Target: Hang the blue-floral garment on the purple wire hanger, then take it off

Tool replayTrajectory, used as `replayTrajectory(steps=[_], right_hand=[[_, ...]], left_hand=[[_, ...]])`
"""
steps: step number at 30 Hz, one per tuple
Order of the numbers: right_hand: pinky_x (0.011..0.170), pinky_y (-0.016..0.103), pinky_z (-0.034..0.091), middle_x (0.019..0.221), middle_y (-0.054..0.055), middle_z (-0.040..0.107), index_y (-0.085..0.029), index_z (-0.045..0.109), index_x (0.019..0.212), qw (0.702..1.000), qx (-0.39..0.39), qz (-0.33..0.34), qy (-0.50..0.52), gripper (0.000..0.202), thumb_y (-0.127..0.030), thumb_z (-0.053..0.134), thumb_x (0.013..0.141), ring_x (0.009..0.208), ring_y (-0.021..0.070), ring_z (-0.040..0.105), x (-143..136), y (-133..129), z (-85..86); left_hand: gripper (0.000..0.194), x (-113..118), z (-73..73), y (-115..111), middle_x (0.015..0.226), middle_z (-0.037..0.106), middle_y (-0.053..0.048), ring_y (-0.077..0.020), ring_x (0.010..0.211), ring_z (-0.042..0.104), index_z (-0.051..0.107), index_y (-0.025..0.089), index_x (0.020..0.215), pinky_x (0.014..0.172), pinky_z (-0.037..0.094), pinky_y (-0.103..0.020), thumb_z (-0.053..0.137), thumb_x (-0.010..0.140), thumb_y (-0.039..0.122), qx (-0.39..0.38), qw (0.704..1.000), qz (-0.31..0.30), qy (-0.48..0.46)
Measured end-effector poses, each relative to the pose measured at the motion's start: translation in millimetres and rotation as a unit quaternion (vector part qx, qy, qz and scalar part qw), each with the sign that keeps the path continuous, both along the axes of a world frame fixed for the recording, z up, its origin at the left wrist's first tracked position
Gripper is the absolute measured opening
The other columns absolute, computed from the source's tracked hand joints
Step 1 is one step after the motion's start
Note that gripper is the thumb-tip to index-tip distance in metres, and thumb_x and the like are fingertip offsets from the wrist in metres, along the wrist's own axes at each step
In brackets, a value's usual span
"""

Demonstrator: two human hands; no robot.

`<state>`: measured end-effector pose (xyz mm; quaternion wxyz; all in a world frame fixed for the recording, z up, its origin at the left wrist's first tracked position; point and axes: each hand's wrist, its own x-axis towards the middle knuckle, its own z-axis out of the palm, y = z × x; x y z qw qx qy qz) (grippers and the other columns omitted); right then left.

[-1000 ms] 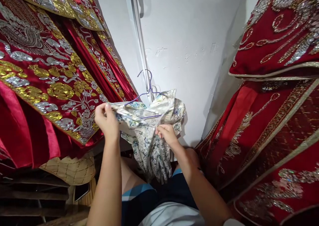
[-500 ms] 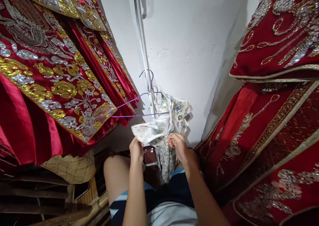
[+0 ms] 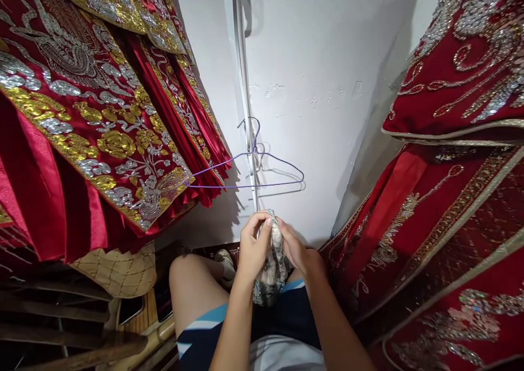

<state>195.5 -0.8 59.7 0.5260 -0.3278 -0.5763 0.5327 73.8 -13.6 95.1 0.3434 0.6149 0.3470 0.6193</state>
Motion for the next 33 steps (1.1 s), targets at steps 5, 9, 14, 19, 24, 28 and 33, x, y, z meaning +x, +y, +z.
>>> replayTrajectory(steps=[5,9,14,19,24,28,33], right_hand=[[0.071,0.031,0.047,0.077,0.001,0.065,-0.017,0.067,0.091,0.98,-0.034,0.184,-0.074,0.032,-0.035,0.08,0.068,0.074,0.0185,0.06,2.0,6.5,20.4],[0.079,0.033,0.048,0.079,0.003,0.069,-0.017,0.07,0.078,0.989,0.114,0.025,-0.087,0.009,-0.022,0.064,0.076,0.079,0.0204,0.063,10.2,29.3,50.9],[0.095,0.035,0.046,0.101,0.007,0.073,-0.021,0.073,0.093,0.948,0.253,-0.193,-0.031,0.018,-0.03,0.06,0.084,0.102,0.0237,0.064,17.4,77.1,83.0],[0.079,0.031,0.045,0.08,0.003,0.066,-0.02,0.062,0.077,0.949,0.242,-0.134,-0.151,0.027,-0.043,0.054,0.09,0.082,0.0204,0.062,18.4,118.7,76.8],[0.06,0.029,0.034,0.057,-0.003,0.04,-0.023,0.037,0.061,0.932,0.174,-0.089,-0.304,0.044,-0.054,0.05,0.089,0.056,0.0149,0.04,32.7,120.6,56.7],[0.058,0.028,0.031,0.06,-0.004,0.037,-0.023,0.034,0.063,0.926,0.166,-0.122,-0.315,0.045,-0.057,0.05,0.088,0.058,0.0143,0.037,52.6,103.6,52.8],[0.057,0.026,0.027,0.06,-0.004,0.034,-0.023,0.033,0.062,0.902,0.164,-0.217,-0.334,0.043,-0.053,0.049,0.088,0.059,0.0132,0.034,72.2,83.2,62.7]], left_hand=[[0.022,-31.0,-4.8,9.3,0.111,0.064,-0.01,-0.0232,0.107,0.06,0.066,0.02,0.091,0.093,0.048,-0.033,0.059,0.093,0.041,0.009,0.997,0.016,0.071],[0.03,-59.3,-20.9,1.0,0.095,0.068,-0.006,-0.023,0.092,0.064,0.065,0.023,0.108,0.084,0.052,-0.033,0.053,0.095,0.047,-0.098,0.975,-0.117,0.159],[0.026,-91.4,-27.8,-2.0,0.088,0.072,-0.007,-0.0274,0.088,0.066,0.072,0.023,0.092,0.08,0.05,-0.032,0.059,0.09,0.045,-0.102,0.927,-0.137,0.335],[0.043,-133.7,0.6,14.6,0.062,0.061,-0.005,-0.0208,0.057,0.051,0.057,0.022,0.063,0.054,0.031,-0.027,0.051,0.091,0.054,-0.109,0.866,0.003,0.488],[0.056,-165.4,29.2,16.2,0.057,0.051,-0.002,-0.0167,0.054,0.042,0.046,0.02,0.059,0.055,0.026,-0.028,0.037,0.093,0.063,-0.152,0.824,-0.024,0.545],[0.052,-173.7,39.0,14.9,0.07,0.063,-0.007,-0.0249,0.074,0.057,0.056,0.02,0.065,0.071,0.037,-0.034,0.036,0.093,0.059,-0.133,0.749,0.011,0.649],[0.04,-169.1,64.5,21.8,0.11,0.069,-0.016,-0.037,0.118,0.052,0.068,0.02,0.097,0.094,0.039,-0.049,0.044,0.087,0.05,-0.061,0.723,0.149,0.672]])
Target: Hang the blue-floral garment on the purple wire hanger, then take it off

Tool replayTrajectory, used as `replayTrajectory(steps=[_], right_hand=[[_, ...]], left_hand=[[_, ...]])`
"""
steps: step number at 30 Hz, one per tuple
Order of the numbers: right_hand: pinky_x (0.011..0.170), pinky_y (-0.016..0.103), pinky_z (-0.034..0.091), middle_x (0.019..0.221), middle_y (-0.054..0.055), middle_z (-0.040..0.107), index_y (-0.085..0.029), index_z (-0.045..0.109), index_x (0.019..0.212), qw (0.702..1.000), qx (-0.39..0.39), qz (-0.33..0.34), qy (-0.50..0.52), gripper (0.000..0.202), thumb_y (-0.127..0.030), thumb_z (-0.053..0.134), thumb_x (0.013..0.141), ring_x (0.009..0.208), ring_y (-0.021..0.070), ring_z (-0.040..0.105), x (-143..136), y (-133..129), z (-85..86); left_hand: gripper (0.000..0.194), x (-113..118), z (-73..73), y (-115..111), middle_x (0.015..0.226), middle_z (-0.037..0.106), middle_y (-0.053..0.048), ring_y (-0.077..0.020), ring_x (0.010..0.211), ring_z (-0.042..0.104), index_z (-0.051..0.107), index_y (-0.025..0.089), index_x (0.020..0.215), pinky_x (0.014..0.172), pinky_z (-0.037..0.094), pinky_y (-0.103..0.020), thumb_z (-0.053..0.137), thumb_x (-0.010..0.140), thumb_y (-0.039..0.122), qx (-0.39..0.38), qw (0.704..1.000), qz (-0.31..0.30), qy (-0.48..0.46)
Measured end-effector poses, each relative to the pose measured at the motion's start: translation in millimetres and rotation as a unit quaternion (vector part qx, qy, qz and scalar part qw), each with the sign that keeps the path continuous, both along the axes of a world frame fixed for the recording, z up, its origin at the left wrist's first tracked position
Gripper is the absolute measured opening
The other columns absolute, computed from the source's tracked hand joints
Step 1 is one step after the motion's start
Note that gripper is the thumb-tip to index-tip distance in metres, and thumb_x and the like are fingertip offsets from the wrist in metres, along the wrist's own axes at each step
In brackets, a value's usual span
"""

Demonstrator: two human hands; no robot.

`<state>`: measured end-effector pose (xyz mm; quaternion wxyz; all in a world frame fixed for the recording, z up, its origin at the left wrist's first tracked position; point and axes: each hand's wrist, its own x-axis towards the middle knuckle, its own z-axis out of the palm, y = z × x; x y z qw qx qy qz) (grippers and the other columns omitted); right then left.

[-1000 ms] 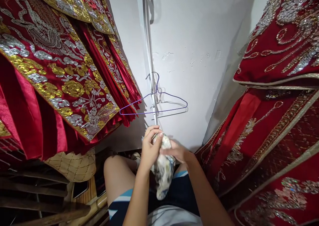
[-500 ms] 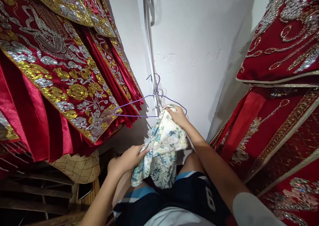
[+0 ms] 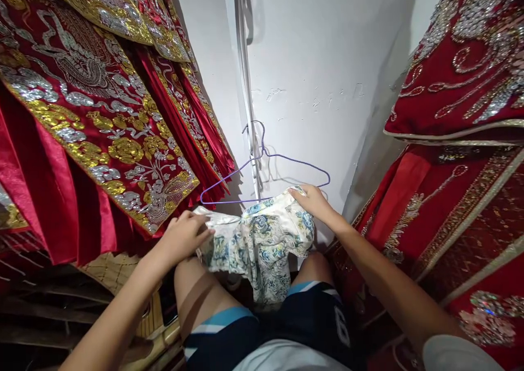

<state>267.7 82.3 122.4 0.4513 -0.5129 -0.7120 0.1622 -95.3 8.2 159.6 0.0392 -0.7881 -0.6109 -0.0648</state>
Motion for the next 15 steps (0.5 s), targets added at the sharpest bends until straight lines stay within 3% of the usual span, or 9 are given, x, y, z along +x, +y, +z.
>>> replayTrajectory(steps=[3,6,12,15], right_hand=[[0.056,0.026,0.025,0.06,-0.004,0.029,-0.023,0.029,0.061,0.999,0.003,-0.033,0.006,0.042,-0.049,0.049,0.088,0.059,0.0122,0.03,3.3,-6.5,6.4],[0.055,0.026,0.023,0.06,-0.004,0.027,-0.023,0.029,0.061,0.999,0.005,-0.039,0.018,0.041,-0.047,0.049,0.087,0.059,0.0118,0.03,2.9,-8.9,8.1],[0.055,0.027,0.023,0.061,-0.004,0.027,-0.023,0.029,0.062,0.997,0.016,-0.036,0.064,0.041,-0.048,0.05,0.087,0.059,0.0117,0.03,0.9,-12.4,1.0],[0.054,0.027,0.022,0.061,-0.004,0.026,-0.023,0.028,0.062,0.997,0.008,-0.032,0.072,0.041,-0.048,0.051,0.086,0.058,0.0116,0.029,-0.9,-14.6,-1.0]], left_hand=[[0.044,6.5,22.1,7.9,0.103,0.069,-0.017,-0.0386,0.113,0.051,0.067,0.018,0.095,0.09,0.043,-0.05,0.042,0.087,0.053,0.069,0.997,0.038,-0.019],[0.04,12.0,34.8,22.1,0.102,0.068,-0.018,-0.0397,0.113,0.049,0.066,0.018,0.089,0.089,0.045,-0.05,0.042,0.086,0.05,0.118,0.991,0.049,-0.033],[0.031,11.1,26.7,57.4,0.08,0.069,-0.014,-0.035,0.087,0.06,0.06,0.021,0.067,0.075,0.047,-0.042,0.048,0.079,0.047,-0.007,0.998,0.063,-0.023],[0.029,7.4,26.7,61.6,0.081,0.069,-0.014,-0.0355,0.088,0.06,0.056,0.021,0.065,0.075,0.047,-0.042,0.048,0.079,0.046,-0.001,0.997,0.077,-0.019]])
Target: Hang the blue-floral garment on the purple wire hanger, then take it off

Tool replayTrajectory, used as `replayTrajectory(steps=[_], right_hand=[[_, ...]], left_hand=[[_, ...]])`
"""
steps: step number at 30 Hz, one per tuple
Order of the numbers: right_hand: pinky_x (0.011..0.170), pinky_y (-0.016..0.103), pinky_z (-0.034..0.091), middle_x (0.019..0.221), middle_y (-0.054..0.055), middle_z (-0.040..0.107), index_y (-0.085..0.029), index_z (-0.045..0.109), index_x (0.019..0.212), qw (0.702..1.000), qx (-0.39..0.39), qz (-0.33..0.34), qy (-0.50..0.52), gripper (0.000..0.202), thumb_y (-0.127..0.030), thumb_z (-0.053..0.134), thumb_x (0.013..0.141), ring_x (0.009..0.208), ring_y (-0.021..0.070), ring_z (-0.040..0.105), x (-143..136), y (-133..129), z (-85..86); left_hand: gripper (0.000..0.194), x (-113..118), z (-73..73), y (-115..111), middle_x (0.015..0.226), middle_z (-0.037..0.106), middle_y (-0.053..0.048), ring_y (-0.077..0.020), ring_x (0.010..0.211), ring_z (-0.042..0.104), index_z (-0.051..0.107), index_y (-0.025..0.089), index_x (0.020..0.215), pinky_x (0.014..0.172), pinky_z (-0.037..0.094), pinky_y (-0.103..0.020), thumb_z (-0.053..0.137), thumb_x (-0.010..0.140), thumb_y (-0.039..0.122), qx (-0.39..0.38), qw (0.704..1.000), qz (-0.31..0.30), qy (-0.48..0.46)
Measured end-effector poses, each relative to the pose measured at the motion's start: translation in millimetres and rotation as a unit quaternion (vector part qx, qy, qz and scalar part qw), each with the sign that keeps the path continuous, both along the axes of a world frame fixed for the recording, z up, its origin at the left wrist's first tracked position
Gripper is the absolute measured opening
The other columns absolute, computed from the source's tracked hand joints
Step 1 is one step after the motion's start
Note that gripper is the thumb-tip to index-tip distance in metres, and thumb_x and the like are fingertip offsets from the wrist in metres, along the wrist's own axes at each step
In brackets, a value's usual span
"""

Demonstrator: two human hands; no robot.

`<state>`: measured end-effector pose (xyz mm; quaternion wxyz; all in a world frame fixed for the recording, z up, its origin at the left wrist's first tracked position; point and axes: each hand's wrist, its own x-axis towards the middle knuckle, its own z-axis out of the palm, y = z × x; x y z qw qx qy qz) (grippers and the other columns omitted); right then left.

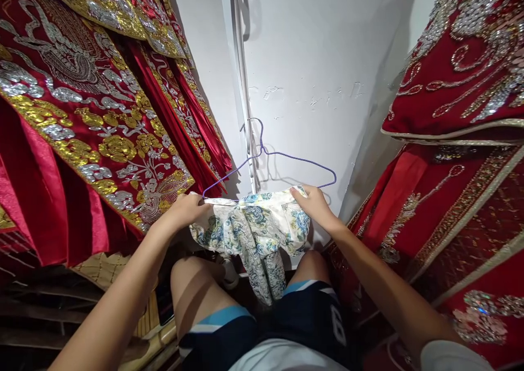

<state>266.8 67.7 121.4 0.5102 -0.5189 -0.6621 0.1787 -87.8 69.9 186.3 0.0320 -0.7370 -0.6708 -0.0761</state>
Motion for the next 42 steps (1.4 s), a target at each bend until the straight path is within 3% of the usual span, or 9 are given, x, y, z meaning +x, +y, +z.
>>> replayTrajectory(steps=[8,12,17,20,22,29,33,37,42], right_hand=[[0.054,0.027,0.023,0.057,-0.005,0.029,-0.023,0.031,0.06,1.0,-0.018,0.024,0.003,0.041,-0.046,0.054,0.086,0.056,0.0117,0.029,-7.4,-4.8,-0.6],[0.058,0.028,0.035,0.06,-0.001,0.05,-0.02,0.051,0.063,0.997,-0.013,0.077,0.02,0.041,-0.053,0.053,0.088,0.061,0.0159,0.046,-16.3,-8.9,-5.7],[0.077,0.031,0.048,0.095,0.005,0.07,-0.02,0.068,0.096,0.993,0.017,0.118,0.007,0.031,-0.048,0.065,0.084,0.085,0.0222,0.063,-5.1,-21.4,-2.9],[0.088,0.036,0.05,0.126,0.009,0.064,-0.027,0.052,0.138,0.994,0.045,0.096,-0.013,0.068,-0.039,0.076,0.075,0.099,0.024,0.063,10.7,-28.8,-0.6],[0.087,0.038,0.052,0.119,0.01,0.065,-0.026,0.042,0.146,0.996,0.068,0.048,-0.011,0.078,-0.036,0.075,0.076,0.097,0.0236,0.064,18.6,-29.2,-1.0],[0.073,0.034,0.054,0.076,-0.002,0.062,-0.022,0.033,0.145,0.986,0.144,0.004,0.081,0.083,-0.032,0.074,0.073,0.072,0.0199,0.065,22.4,-21.3,-3.1],[0.076,0.037,0.055,0.096,0.008,0.071,-0.022,0.027,0.155,0.994,0.1,-0.021,0.044,0.101,-0.037,0.081,0.071,0.082,0.0238,0.068,28.6,-28.2,7.3],[0.093,0.043,0.052,0.136,0.015,0.062,-0.023,0.043,0.152,0.995,0.08,-0.04,-0.035,0.091,-0.042,0.081,0.072,0.11,0.0311,0.065,40.5,-31.4,15.2],[0.096,0.045,0.05,0.123,0.013,0.071,-0.018,0.069,0.127,0.998,0.027,0.006,-0.063,0.063,-0.047,0.079,0.073,0.114,0.0343,0.065,59.7,-29.2,23.4]], left_hand=[[0.026,17.9,27.1,-15.7,0.098,0.067,-0.013,-0.0354,0.113,0.051,0.055,0.021,0.075,0.095,0.043,-0.047,0.046,0.085,0.043,0.194,0.967,-0.138,-0.095],[0.02,39.3,24.7,-4.7,0.097,0.068,-0.007,-0.0242,0.088,0.06,0.055,0.02,0.096,0.079,0.045,-0.034,0.052,0.084,0.036,0.172,0.945,-0.205,-0.19],[0.022,47.8,11.9,12.1,0.079,0.064,-0.002,-0.0206,0.071,0.058,0.058,0.022,0.101,0.062,0.035,-0.029,0.049,0.081,0.025,0.275,0.937,-0.151,-0.155],[0.01,43.4,6.0,17.4,0.069,0.059,-0.002,-0.0194,0.067,0.055,0.054,0.021,0.077,0.06,0.031,-0.03,0.045,0.081,0.023,0.315,0.932,-0.146,-0.102],[0.012,39.6,4.5,19.0,0.065,0.054,-0.001,-0.018,0.063,0.051,0.047,0.021,0.069,0.06,0.03,-0.03,0.044,0.081,0.022,0.324,0.93,-0.149,-0.093],[0.015,35.3,6.7,17.7,0.062,0.046,0.0,-0.0164,0.06,0.044,0.039,0.022,0.066,0.061,0.029,-0.03,0.042,0.081,0.023,0.315,0.933,-0.142,-0.096],[0.017,35.2,7.6,15.9,0.059,0.042,0.001,-0.0158,0.058,0.041,0.036,0.022,0.065,0.06,0.028,-0.03,0.043,0.079,0.025,0.31,0.933,-0.152,-0.107],[0.017,34.9,10.6,15.5,0.059,0.043,0.001,-0.0159,0.058,0.042,0.039,0.022,0.064,0.059,0.029,-0.03,0.045,0.079,0.025,0.295,0.937,-0.15,-0.112],[0.022,29.9,14.2,12.2,0.089,0.065,-0.005,-0.0212,0.08,0.058,0.06,0.021,0.087,0.068,0.037,-0.03,0.045,0.089,0.037,0.267,0.944,-0.147,-0.125]])
